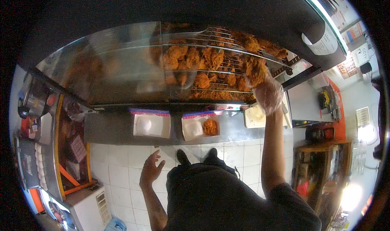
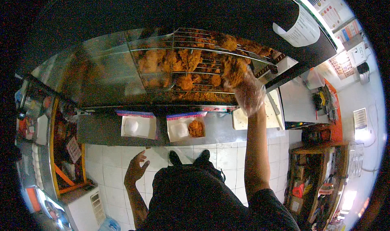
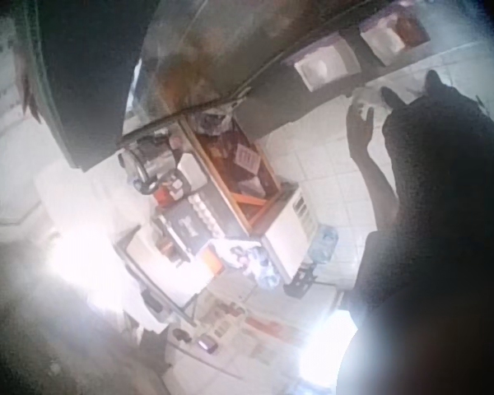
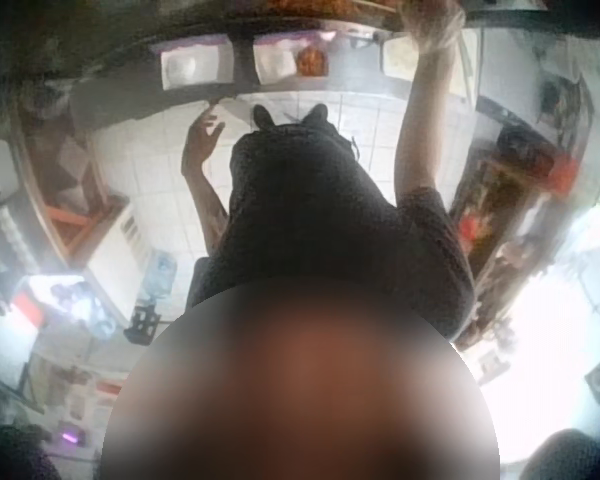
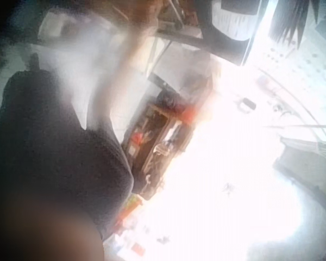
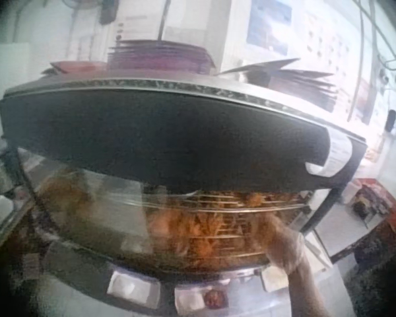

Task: The person retrieves a receipt and two takeout boxes, then places them on a counter. They open a heated display case, take fried chicken pieces with tongs, and put them into the boxes. They add yellow rice and a small sauce packet to each box, then close the boxes and place the receipt inside one.

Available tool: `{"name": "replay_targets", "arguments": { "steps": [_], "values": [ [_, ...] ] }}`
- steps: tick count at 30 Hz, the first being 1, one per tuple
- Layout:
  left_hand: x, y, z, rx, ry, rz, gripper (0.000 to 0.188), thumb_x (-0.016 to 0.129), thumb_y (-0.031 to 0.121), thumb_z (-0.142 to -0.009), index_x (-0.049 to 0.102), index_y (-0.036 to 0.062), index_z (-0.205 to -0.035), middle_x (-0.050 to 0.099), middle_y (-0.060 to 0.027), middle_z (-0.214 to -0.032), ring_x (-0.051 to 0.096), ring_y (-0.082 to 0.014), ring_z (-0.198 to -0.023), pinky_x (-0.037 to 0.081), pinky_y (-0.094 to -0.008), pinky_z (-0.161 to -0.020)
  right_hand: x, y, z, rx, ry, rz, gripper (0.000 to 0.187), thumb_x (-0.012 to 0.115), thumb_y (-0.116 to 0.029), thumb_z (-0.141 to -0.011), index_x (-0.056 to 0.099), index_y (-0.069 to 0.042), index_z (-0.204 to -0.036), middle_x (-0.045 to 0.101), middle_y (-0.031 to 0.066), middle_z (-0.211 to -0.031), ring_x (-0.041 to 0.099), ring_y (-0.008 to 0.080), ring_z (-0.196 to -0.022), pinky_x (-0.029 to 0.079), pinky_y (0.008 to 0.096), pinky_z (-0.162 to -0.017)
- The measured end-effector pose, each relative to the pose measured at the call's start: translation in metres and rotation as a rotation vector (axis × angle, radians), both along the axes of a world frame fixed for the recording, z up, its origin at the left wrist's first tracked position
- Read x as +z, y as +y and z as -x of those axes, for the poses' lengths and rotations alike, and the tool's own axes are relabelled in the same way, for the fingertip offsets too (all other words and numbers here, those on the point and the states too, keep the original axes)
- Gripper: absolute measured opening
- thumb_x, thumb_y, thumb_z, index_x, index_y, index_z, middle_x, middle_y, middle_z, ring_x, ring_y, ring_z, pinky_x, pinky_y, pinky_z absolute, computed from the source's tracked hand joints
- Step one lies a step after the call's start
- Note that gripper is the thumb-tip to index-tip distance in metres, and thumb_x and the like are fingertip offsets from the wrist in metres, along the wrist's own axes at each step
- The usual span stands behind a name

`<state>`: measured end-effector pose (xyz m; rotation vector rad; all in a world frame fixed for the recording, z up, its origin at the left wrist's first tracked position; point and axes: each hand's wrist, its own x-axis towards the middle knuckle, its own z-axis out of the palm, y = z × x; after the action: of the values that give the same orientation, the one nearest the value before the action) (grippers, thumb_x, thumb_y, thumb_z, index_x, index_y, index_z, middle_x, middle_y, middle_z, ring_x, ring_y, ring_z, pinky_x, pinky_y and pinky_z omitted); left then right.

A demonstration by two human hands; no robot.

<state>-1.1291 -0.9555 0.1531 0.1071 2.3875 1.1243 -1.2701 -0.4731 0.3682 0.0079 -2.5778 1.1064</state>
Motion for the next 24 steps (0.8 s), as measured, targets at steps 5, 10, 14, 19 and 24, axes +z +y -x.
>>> {"name": "replay_targets", "arguments": {
  "steps": [5,10,14,19,24],
  "values": [
    [-0.003,-0.009,0.005,0.076,0.038,-0.01,0.061,0.071,0.027,-0.097,0.048,0.0116,-0.151,0.066,-0.0153,-0.129,0.066,-0.0325,-0.116,0.051,-0.0461,-0.103,-0.03,-0.068,-0.041,0.352,-0.32,1.53,0.064,0.073,-0.019,-0.095,0.046,0.002,-0.149,0.055,0.0189,-0.145,0.055,0.0347,-0.132,0.051,0.0484,-0.109],
    [0.003,-0.016,-0.016,0.158,0.075,0.008,0.059,0.072,0.026,-0.096,0.051,0.0101,-0.149,0.067,-0.0174,-0.127,0.066,-0.0324,-0.115,0.052,-0.0451,-0.102,-0.1,-0.182,-0.035,0.509,-0.894,0.969,0.056,0.072,-0.016,-0.095,0.052,-0.005,-0.147,0.057,0.0168,-0.143,0.061,0.0288,-0.126,0.058,0.0403,-0.098],
    [0.009,-0.021,-0.049,0.249,-0.007,0.021,0.058,0.072,0.028,-0.096,0.052,0.0106,-0.148,0.067,-0.0173,-0.128,0.068,-0.0334,-0.112,0.053,-0.0459,-0.099,-0.186,-0.265,-0.007,0.587,-0.648,-0.113,0.053,0.066,-0.024,-0.097,0.053,-0.015,-0.148,0.053,0.0197,-0.148,0.063,0.0299,-0.123,0.055,0.0409,-0.098],
    [0.012,-0.028,-0.081,0.298,-0.089,0.059,0.06,0.074,0.028,-0.096,0.052,0.0097,-0.149,0.067,-0.0174,-0.129,0.066,-0.0329,-0.116,0.053,-0.0454,-0.102,-0.271,-0.297,-0.011,0.672,-0.171,0.315,0.054,0.063,-0.029,-0.096,0.053,-0.016,-0.148,0.05,0.0176,-0.15,0.064,0.0357,-0.117,0.053,0.0448,-0.102],
    [0.027,0.003,-0.07,0.205,-0.105,-0.113,0.066,0.078,0.03,-0.093,0.051,0.0081,-0.149,0.066,-0.0174,-0.13,0.064,-0.0314,-0.121,0.052,-0.0438,-0.104,-0.22,-0.218,-0.066,0.681,-0.467,-0.01,0.043,0.059,-0.036,-0.105,0.062,-0.01,-0.139,0.061,0.0126,-0.143,0.066,0.0276,-0.112,0.055,0.0405,-0.1]
  ]
}}
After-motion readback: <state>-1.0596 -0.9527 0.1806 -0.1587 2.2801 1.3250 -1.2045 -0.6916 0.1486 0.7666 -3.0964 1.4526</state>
